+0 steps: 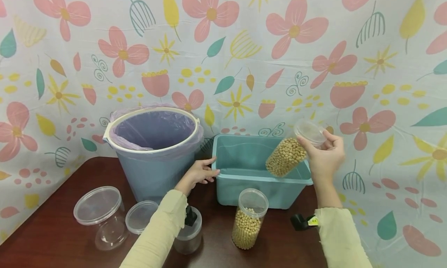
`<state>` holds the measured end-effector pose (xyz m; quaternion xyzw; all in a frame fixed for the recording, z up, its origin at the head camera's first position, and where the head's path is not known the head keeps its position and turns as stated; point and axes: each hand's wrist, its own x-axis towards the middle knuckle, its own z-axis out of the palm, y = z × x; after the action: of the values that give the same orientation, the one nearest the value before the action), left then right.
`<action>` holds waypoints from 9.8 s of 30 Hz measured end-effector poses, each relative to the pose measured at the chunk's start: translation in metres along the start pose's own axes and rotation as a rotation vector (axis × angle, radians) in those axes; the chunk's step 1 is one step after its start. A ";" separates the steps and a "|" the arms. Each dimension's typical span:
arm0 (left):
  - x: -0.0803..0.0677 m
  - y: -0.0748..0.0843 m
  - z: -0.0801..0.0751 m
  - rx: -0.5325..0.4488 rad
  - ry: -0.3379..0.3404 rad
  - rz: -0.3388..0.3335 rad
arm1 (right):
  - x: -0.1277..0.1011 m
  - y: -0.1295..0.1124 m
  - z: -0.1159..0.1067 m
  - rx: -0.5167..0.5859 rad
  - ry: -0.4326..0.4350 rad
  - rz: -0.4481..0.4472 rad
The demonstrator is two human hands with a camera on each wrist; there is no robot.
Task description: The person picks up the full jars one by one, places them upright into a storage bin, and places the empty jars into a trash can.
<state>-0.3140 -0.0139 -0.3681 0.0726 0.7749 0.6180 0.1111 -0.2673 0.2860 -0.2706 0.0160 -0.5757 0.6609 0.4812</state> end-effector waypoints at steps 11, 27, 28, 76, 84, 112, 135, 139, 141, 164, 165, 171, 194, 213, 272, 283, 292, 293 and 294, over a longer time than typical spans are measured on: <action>0.000 0.000 0.001 0.003 0.004 -0.001 | -0.012 0.032 0.002 -0.269 -0.088 -0.006; 0.000 0.000 0.000 -0.007 -0.002 0.006 | -0.009 0.129 -0.023 -0.263 -0.280 -0.016; 0.000 0.000 0.000 -0.007 0.000 0.005 | -0.010 0.131 -0.024 -0.268 -0.285 -0.001; -0.002 -0.002 0.002 0.003 0.020 0.007 | -0.023 0.080 -0.034 -0.985 -0.821 -0.121; -0.001 -0.002 0.003 0.002 0.019 0.012 | -0.027 0.076 -0.033 -0.938 -0.779 -0.173; -0.002 -0.003 0.002 -0.009 0.020 0.009 | -0.080 0.049 -0.037 -0.640 -0.699 -0.249; -0.003 -0.003 0.003 -0.005 0.025 0.017 | -0.124 0.034 -0.034 -0.516 -0.764 -0.295; -0.003 -0.003 0.003 -0.006 0.025 0.021 | -0.132 0.021 -0.029 -0.485 -0.797 -0.305; -0.003 -0.003 0.003 -0.006 0.027 0.018 | -0.133 0.024 -0.030 -0.456 -0.819 -0.313; -0.002 -0.005 0.004 -0.009 0.030 0.019 | -0.141 0.041 -0.039 -0.455 -0.906 -0.348; -0.001 -0.004 0.004 -0.010 0.031 0.016 | -0.140 0.040 -0.038 -0.444 -0.907 -0.369; -0.001 -0.004 0.003 -0.015 0.025 0.014 | -0.142 0.020 -0.031 -0.405 -0.894 -0.384; -0.002 -0.003 0.002 -0.018 0.019 0.010 | -0.148 0.003 -0.024 -0.470 -0.784 -0.260; -0.002 0.000 0.003 -0.027 0.012 0.010 | -0.131 -0.001 -0.022 -0.418 -0.697 -0.305; -0.003 -0.002 0.002 -0.035 0.019 0.006 | -0.020 -0.038 0.060 -0.291 -0.227 -0.154; -0.001 -0.002 0.001 -0.041 0.025 0.005 | -0.032 -0.006 0.079 -0.327 -0.115 -0.211; -0.001 -0.003 0.002 -0.038 0.021 -0.002 | -0.055 0.036 0.076 -0.331 -0.179 -0.253; -0.001 -0.003 0.002 -0.037 0.022 -0.002 | -0.057 0.042 0.075 -0.339 -0.190 -0.257; -0.001 -0.004 0.002 -0.038 0.022 -0.002 | -0.059 0.047 0.074 -0.351 -0.203 -0.258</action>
<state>-0.3124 -0.0129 -0.3721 0.0629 0.7643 0.6333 0.1044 -0.3056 0.1974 -0.3146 0.0718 -0.7203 0.4789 0.4966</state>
